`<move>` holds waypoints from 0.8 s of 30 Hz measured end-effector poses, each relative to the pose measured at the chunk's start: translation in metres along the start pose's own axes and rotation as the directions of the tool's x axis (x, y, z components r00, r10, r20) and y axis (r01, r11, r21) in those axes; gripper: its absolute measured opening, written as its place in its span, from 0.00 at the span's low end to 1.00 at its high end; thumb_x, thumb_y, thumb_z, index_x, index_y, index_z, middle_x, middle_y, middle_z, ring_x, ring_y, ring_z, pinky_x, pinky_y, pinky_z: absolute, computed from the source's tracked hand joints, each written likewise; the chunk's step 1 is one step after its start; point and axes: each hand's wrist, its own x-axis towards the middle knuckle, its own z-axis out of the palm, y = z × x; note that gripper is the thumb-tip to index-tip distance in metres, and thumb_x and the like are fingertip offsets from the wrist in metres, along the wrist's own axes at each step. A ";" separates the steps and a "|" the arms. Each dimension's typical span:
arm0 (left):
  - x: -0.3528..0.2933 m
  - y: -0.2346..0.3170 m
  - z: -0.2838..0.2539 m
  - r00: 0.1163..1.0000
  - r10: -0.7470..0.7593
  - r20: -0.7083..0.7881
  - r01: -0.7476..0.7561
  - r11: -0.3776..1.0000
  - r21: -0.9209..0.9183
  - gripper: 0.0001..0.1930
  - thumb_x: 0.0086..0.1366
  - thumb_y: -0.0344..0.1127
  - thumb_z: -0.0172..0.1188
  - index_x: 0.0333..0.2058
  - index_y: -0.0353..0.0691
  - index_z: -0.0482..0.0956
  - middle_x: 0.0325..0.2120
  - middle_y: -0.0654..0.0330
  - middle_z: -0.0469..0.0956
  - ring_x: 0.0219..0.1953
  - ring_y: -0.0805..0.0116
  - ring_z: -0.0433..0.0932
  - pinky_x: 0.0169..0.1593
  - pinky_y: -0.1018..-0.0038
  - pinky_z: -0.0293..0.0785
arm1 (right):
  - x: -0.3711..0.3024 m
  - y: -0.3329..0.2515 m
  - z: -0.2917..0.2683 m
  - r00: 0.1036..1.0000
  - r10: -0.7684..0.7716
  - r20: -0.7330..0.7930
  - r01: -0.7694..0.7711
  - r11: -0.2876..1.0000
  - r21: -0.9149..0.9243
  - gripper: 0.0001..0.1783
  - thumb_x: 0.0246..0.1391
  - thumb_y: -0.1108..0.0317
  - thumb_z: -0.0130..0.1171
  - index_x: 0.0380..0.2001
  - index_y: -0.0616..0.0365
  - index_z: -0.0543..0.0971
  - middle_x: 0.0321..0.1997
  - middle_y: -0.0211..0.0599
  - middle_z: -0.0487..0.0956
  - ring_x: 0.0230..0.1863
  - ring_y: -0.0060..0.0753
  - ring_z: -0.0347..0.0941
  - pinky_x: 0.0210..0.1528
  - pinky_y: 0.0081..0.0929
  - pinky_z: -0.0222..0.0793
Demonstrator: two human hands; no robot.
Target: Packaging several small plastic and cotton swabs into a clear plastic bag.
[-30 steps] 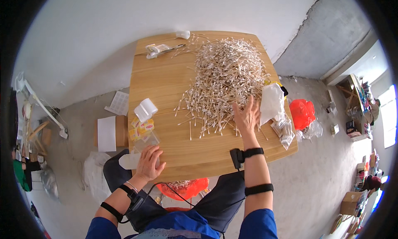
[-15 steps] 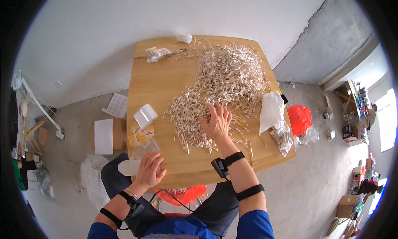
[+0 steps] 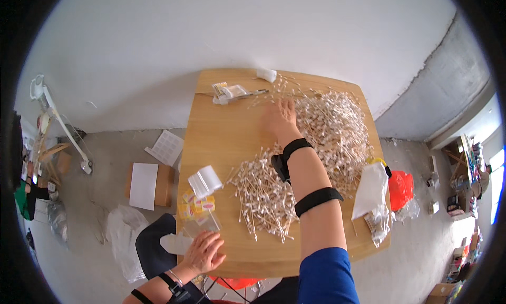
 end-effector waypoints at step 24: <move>-0.002 0.001 0.000 0.998 -0.005 -0.061 0.004 1.000 -0.014 0.24 0.55 0.43 0.65 0.48 0.40 0.72 0.53 0.53 0.69 0.59 0.55 0.67 0.65 0.58 0.61 | -0.169 -0.032 -0.043 0.858 -0.093 0.506 -0.033 0.972 0.234 0.25 0.63 0.51 0.44 0.57 0.52 0.72 0.61 0.45 0.69 0.66 0.50 0.58 0.71 0.60 0.30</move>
